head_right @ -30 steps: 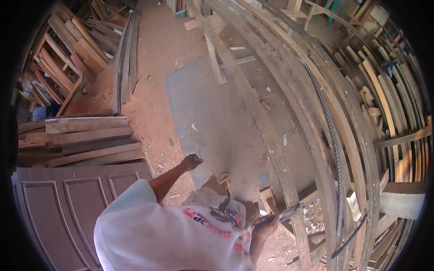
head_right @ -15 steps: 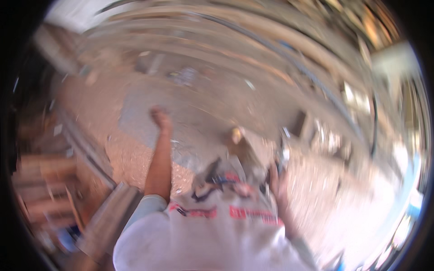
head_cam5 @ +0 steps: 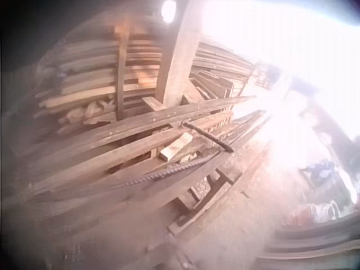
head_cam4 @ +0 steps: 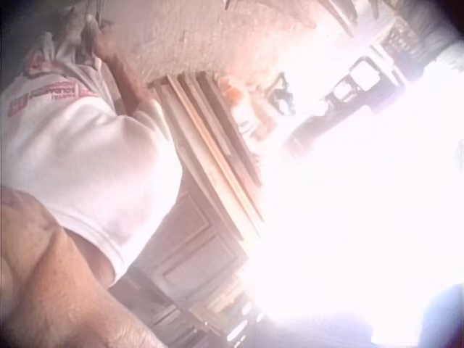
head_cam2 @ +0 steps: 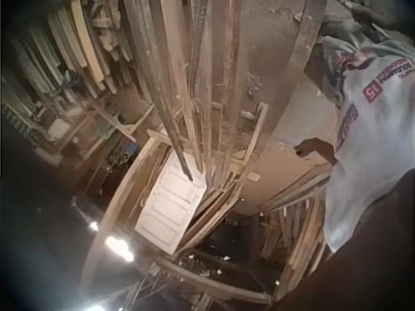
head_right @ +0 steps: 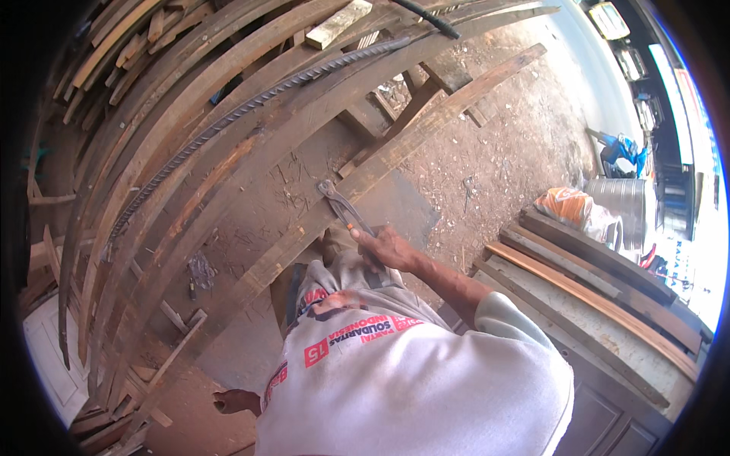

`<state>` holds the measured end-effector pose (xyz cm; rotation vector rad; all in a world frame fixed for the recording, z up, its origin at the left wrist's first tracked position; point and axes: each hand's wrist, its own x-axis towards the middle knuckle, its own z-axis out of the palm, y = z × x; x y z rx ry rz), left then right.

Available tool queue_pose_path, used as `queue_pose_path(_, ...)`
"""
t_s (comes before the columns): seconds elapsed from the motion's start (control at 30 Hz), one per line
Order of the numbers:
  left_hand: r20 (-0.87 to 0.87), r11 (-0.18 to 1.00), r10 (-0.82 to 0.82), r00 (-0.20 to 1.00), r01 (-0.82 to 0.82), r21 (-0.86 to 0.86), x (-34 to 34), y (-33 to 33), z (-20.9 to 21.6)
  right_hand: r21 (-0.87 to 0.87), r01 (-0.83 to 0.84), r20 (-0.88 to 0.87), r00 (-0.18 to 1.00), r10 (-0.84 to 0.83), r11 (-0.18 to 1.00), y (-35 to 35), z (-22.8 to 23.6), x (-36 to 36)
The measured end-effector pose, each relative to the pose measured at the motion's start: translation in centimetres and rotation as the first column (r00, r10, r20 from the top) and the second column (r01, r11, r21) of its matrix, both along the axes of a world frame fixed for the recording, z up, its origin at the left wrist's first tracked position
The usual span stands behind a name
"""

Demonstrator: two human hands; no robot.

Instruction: The person uses a claw hammer to pry apart and break down a wooden structure, likely a pallet or frame, in a cluttered workshop. They repeatedly strike and lever the wood to separate pieces, then move the broken components aside.

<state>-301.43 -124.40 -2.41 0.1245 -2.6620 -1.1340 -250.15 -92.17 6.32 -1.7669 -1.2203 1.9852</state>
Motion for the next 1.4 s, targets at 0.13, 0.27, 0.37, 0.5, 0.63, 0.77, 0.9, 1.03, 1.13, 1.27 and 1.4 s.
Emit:
queue_pose_path(0.13,-0.054,0.909,-0.381,0.923,0.363,-0.206,-4.3,5.4,2.8,0.126,0.024,0.101,0.994,-0.037,0.992,0.7,-0.5,-1.6)
queue_pose_path(0.27,0.146,0.241,-0.918,0.370,0.809,-0.536,-5.3,11.4,9.2,0.245,0.255,0.041,0.961,-0.272,0.936,-0.3,3.2,-5.6)
queue_pose_path(0.37,0.529,-0.183,-0.847,0.060,0.900,-0.395,-7.5,13.4,11.8,0.249,0.413,0.013,0.903,-0.430,0.876,-3.0,0.8,-7.9)
queue_pose_path(0.5,0.795,-0.245,-0.607,0.001,0.951,-0.188,-10.9,15.2,11.4,0.197,0.534,0.062,0.830,-0.554,0.822,-4.0,-0.8,-10.5)
queue_pose_path(0.63,0.880,-0.267,-0.468,-0.080,0.962,-0.054,-13.3,16.0,10.2,0.293,0.549,0.044,0.810,-0.585,0.783,-6.8,-0.4,-14.7)
queue_pose_path(0.77,0.769,-0.284,-0.639,-0.013,0.933,-0.221,-13.4,13.6,7.4,0.350,0.524,0.075,0.811,-0.581,0.777,-10.0,-0.4,-17.3)
queue_pose_path(0.9,0.605,-0.234,-0.793,0.069,0.883,-0.408,-11.6,12.0,7.9,0.306,0.476,0.132,0.836,-0.532,0.824,-12.2,0.4,-18.5)
queue_pose_path(1.03,0.447,-0.128,-0.884,0.139,0.847,-0.517,-10.4,9.6,6.7,0.311,0.546,0.059,0.806,-0.590,0.778,-13.1,-0.6,-19.4)
queue_pose_path(1.13,0.436,-0.137,-0.891,0.126,0.841,-0.523,-9.9,8.8,5.8,0.318,0.466,0.118,0.844,-0.522,0.826,-12.7,-1.4,-18.4)
queue_pose_path(1.27,0.460,-0.128,-0.883,0.089,0.899,-0.419,-8.9,8.6,7.3,0.322,0.444,0.112,0.859,-0.499,0.836,-12.1,-1.0,-17.8)
queue_pose_path(1.4,0.527,-0.225,-0.850,-0.012,0.913,-0.341,-9.6,9.4,7.3,0.342,0.314,0.174,0.905,-0.389,0.886,-10.9,0.0,-16.9)
